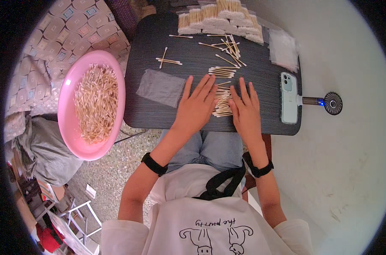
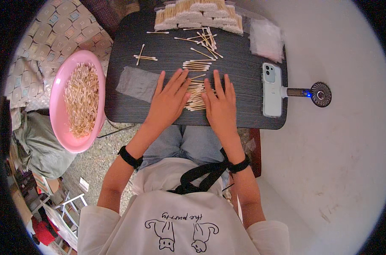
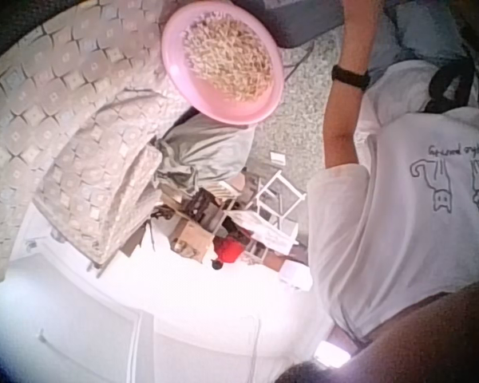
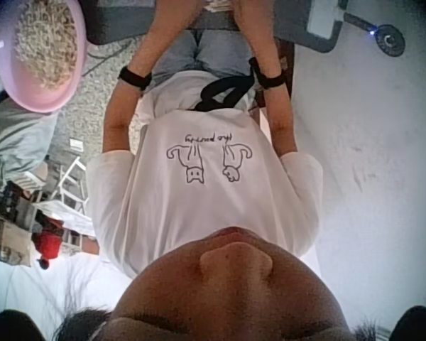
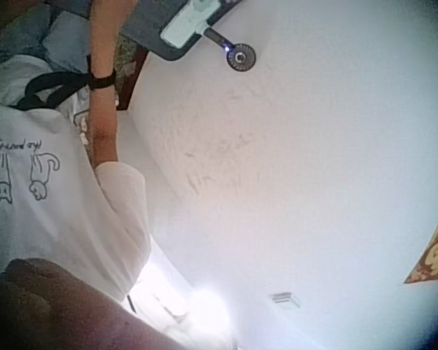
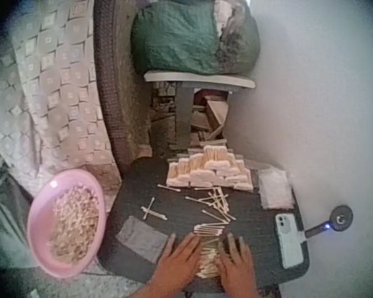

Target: The person is sorting cotton swabs and packaging them into small plastic bags.

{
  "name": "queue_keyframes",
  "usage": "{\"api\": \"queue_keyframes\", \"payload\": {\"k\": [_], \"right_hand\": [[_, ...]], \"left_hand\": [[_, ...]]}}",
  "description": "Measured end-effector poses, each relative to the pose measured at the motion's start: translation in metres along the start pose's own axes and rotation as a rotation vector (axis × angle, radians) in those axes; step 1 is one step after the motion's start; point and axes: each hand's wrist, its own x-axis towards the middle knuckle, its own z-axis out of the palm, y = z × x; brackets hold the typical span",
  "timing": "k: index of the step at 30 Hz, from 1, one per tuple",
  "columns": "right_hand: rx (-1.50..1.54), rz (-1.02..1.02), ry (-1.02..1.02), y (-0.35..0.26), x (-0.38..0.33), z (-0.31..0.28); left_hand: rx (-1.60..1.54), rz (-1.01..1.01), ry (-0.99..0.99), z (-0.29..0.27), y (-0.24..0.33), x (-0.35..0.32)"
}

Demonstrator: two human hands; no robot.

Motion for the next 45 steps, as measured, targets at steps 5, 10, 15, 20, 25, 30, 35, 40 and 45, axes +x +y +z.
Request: {"api": "queue_keyframes", "payload": {"k": [5,10,15,20,25,30,35,40,45], "right_hand": [[-0.050,-0.015,-0.009,-0.001,-0.003,0.000],[-0.062,0.012,-0.009,-0.003,0.002,0.001],[-0.099,0.045,-0.020,0.000,0.010,0.004],[-0.105,0.018,0.007,0.001,0.014,0.005],[-0.016,-0.020,-0.012,0.001,0.017,0.006],[-0.033,-0.075,-0.065,0.003,0.011,0.007],[0.008,-0.076,-0.102,0.005,0.009,0.003],[-0.023,-0.092,-0.128,0.009,0.007,-0.004],[-0.106,-0.076,-0.155,0.020,0.001,-0.014]], "left_hand": [[-0.005,0.019,-0.025,-0.001,0.004,-0.002],[-0.088,-0.030,0.001,-0.004,0.006,-0.009],[-0.076,-0.072,-0.047,-0.009,-0.003,-0.015],[-0.090,-0.057,-0.036,-0.008,-0.005,-0.010],[-0.096,-0.051,-0.024,0.002,0.000,-0.005],[-0.087,-0.069,-0.012,-0.001,0.002,-0.008],[-0.012,-0.081,-0.038,-0.005,0.001,-0.014],[-0.007,-0.075,0.019,-0.001,0.000,-0.013],[0.036,-0.111,0.019,0.000,0.002,-0.010]]}}
